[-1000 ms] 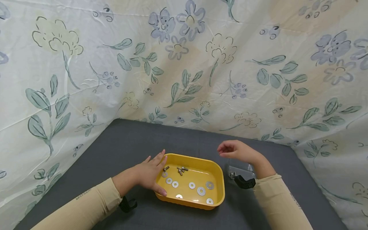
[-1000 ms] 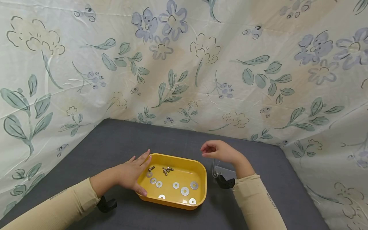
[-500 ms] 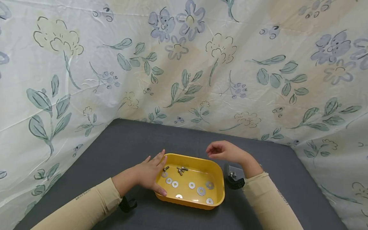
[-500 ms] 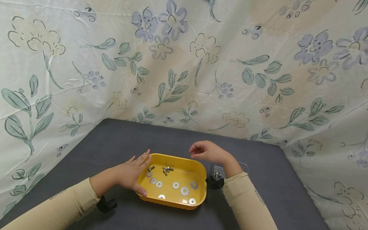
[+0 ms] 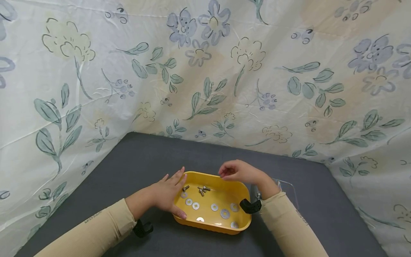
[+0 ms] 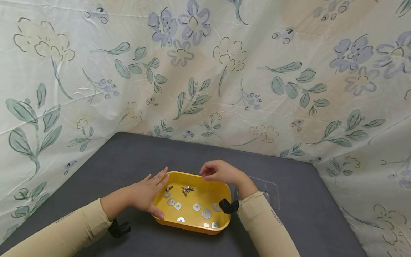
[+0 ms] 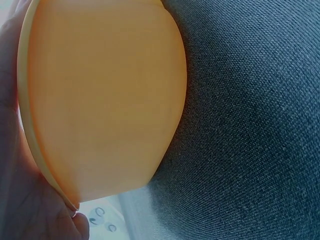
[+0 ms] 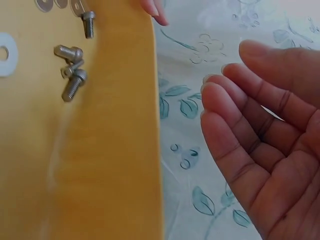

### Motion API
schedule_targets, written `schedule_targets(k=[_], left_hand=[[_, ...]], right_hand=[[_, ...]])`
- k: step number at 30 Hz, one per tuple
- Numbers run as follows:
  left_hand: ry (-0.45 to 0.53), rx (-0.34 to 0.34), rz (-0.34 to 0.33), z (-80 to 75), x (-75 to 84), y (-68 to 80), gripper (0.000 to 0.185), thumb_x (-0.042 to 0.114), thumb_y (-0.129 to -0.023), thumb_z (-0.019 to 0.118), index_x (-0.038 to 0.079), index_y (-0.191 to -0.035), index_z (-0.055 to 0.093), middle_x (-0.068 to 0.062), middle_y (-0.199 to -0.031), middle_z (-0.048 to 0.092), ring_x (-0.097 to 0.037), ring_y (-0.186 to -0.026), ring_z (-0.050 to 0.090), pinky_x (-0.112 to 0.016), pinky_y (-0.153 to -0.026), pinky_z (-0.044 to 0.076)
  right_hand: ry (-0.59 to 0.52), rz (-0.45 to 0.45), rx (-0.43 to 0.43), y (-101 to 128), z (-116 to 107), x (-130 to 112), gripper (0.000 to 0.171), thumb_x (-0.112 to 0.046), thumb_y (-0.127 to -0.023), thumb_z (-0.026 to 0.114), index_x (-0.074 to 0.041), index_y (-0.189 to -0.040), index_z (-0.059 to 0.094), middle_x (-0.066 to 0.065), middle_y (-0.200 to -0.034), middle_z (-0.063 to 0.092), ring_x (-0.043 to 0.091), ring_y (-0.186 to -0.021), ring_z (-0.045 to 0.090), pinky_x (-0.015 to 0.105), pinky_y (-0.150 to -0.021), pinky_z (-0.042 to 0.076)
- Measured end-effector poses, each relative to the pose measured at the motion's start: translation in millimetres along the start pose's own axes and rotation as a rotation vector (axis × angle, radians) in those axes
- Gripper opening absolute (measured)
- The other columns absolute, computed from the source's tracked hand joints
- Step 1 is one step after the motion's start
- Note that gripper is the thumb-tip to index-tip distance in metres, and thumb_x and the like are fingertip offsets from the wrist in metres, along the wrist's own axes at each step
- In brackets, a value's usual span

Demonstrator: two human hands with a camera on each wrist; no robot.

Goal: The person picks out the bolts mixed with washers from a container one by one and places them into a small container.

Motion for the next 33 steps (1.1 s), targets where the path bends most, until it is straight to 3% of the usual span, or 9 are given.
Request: schedule_targets(k=[15,33], left_hand=[[-0.002,-0.004,-0.001,-0.4,1.3,0.1,0.127,0.084,-0.057,0.053,0.007,-0.147,0.006,-0.008,-0.152,-0.014,-0.023,-0.14,-0.004,-0.053,-0.109,0.009],[-0.01,-0.005,-0.004,2.4,-1.0,-1.2,0.13,0.086,-0.056,0.05,0.005,-0.147,0.004,-0.008,-0.151,-0.015,-0.023,-0.139,-0.004,-0.052,-0.109,0.01]], right_hand=[[-0.017,0.003,-0.036,-25,30,-4,0.018,-0.01,-0.086,0.063,-0.001,-0.102,0.063,-0.002,-0.088,0.062,0.015,-0.08,0.058,0.025,-0.074,0.05],[0.094,0.017,-0.133,-35,70,3,0.021,-0.009,-0.086,0.064,-0.006,-0.106,0.063,-0.006,-0.084,0.061,0.008,-0.075,0.056,0.021,-0.071,0.048]])
Point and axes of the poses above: each hand's wrist, its own y-axis away from the middle knuckle, its own z-axis out of the palm, x = y × z, the point moved 8 cm from there along -y, towards the middle knuckle
